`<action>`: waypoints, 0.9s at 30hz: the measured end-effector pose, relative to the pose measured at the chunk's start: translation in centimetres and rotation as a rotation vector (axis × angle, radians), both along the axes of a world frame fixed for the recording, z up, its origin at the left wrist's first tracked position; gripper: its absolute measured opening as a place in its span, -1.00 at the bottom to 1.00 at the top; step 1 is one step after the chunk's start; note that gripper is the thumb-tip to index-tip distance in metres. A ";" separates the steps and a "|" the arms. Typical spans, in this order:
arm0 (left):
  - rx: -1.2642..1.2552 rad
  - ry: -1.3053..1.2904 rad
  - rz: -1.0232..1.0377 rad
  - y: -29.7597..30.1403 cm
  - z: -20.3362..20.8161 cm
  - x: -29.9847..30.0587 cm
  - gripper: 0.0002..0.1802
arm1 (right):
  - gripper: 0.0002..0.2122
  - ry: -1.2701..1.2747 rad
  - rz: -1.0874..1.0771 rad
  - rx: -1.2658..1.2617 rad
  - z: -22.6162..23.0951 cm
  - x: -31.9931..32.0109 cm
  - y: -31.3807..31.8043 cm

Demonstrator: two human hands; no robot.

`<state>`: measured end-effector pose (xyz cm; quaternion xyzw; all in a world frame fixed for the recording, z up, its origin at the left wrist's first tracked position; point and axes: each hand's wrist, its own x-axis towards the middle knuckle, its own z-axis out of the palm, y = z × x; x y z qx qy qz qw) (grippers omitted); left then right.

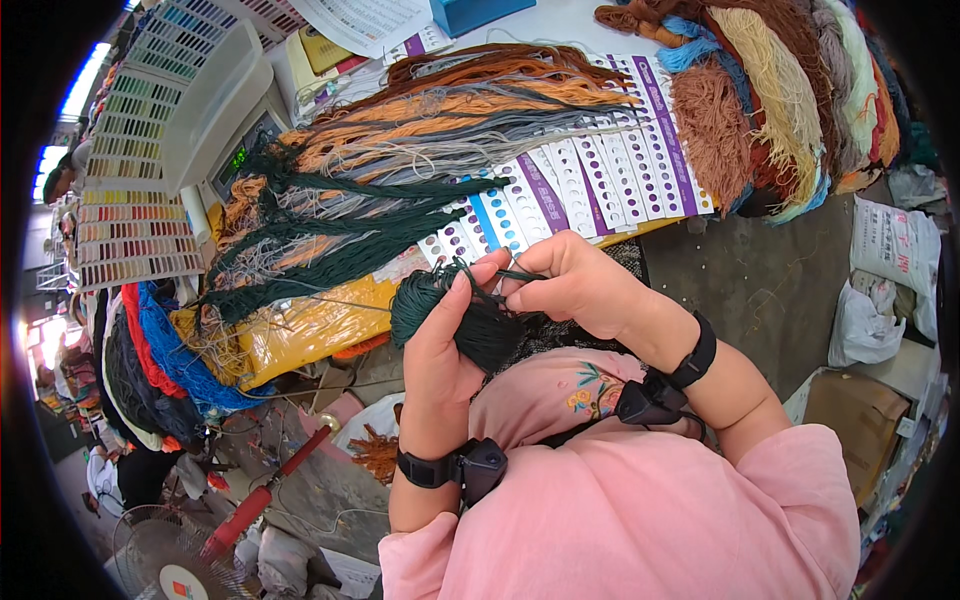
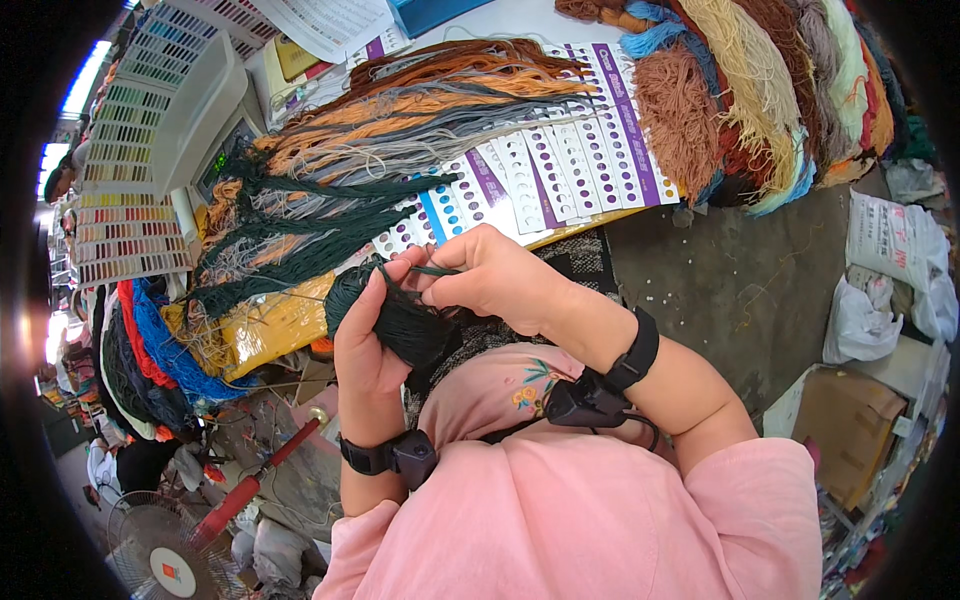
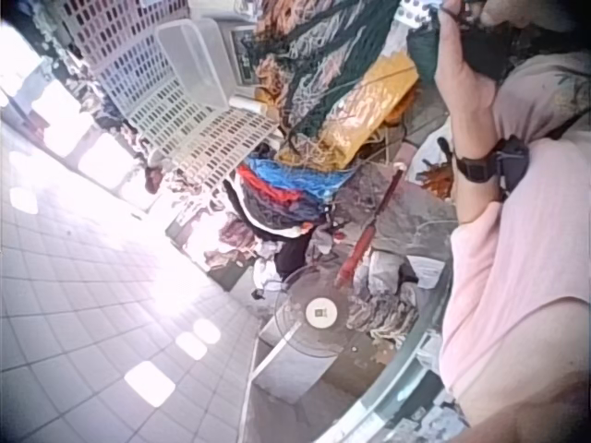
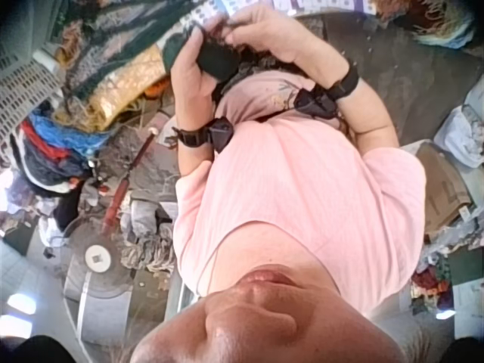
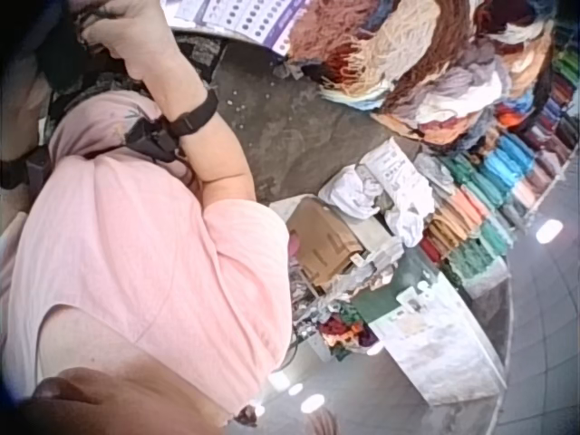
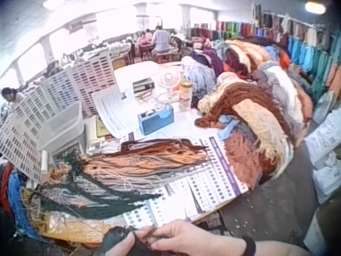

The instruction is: The person picks up a bundle of white thread, pulls out a single strand, and threads it through a hole in a card. They then pick up a bundle of green thread, separate a single strand, and thread it through a different hole in the card.

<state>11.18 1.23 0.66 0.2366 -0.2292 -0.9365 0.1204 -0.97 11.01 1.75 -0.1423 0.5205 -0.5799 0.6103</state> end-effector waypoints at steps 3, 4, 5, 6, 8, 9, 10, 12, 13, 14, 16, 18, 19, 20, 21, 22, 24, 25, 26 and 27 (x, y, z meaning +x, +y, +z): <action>0.015 -0.002 0.011 0.0 -0.1 -0.1 -0.68 | -0.92 -0.170 -0.048 -0.081 -1.1 -0.1 0.4; 0.028 0.018 -0.003 0.0 0.2 -0.2 -0.68 | -0.92 -0.169 -0.048 -0.081 -1.0 -0.2 0.5; 0.042 0.037 -0.016 0.0 0.4 -0.3 -0.67 | -0.91 -0.253 -0.060 -0.122 -0.7 -0.3 0.5; 0.042 0.037 -0.015 0.0 0.4 -0.3 -0.67 | -0.90 -0.336 -0.072 -0.163 -0.5 -0.4 0.5; 0.105 -0.010 -0.027 -0.2 0.4 -0.3 -0.69 | -0.90 -0.340 -0.079 -0.148 -0.6 -0.4 0.4; 0.105 -0.010 -0.028 -0.2 0.4 -0.3 -0.69 | -0.91 -0.345 -0.086 -0.134 -0.6 -0.4 0.4; 0.015 0.033 -0.028 0.0 0.4 -0.2 -0.71 | -0.91 -0.345 -0.087 -0.133 -0.6 -0.4 0.3; -0.079 0.075 -0.024 0.0 0.4 0.0 -0.71 | -0.93 -0.352 -0.099 -0.142 -0.6 -0.3 0.2; -0.104 0.020 -0.042 -0.1 0.4 0.1 -0.71 | -0.93 -0.352 -0.097 -0.143 -0.7 -0.3 0.2; -0.128 -0.034 -0.062 -0.1 0.3 0.1 -0.69 | -0.94 -0.354 -0.089 -0.147 -1.0 -0.3 0.2; -0.114 -0.036 -0.047 0.1 0.3 -0.1 -0.70 | -0.95 -0.354 -0.082 -0.150 -1.1 -0.5 0.3; -0.102 -0.040 -0.028 0.2 0.3 -0.1 -0.71 | -0.94 -0.308 -0.057 -0.131 -0.8 -0.6 0.3; -0.099 -0.044 -0.005 0.3 0.2 -0.1 -0.72 | -0.94 -0.308 -0.058 -0.130 -0.5 -0.7 0.2; -0.097 -0.050 0.020 0.3 0.2 0.0 -0.73 | -0.93 -0.147 -0.008 -0.068 -0.1 -0.7 0.1; -0.097 -0.051 0.021 0.4 0.3 -0.1 -0.73 | -0.92 0.014 0.042 -0.006 0.2 -0.6 0.0; -0.081 -0.049 0.017 0.4 0.3 -0.1 -0.73 | -0.92 0.013 0.042 -0.006 -0.3 -0.4 -0.1; -0.064 -0.043 0.007 0.4 0.4 -0.2 -0.73 | -0.93 0.115 -0.012 -0.191 -1.0 -0.1 -0.4; -0.067 -0.058 -0.006 0.3 0.4 -0.2 -0.72 | -0.93 0.116 -0.015 -0.191 -0.9 -0.3 -0.2; -0.072 -0.074 -0.013 0.2 0.3 -0.2 -0.71 | -0.94 0.036 -0.015 -0.111 -0.3 -0.5 -0.1; -0.074 -0.074 -0.011 0.2 0.2 -0.1 -0.71 | -0.95 -0.044 -0.016 -0.030 -0.1 -0.7 0.0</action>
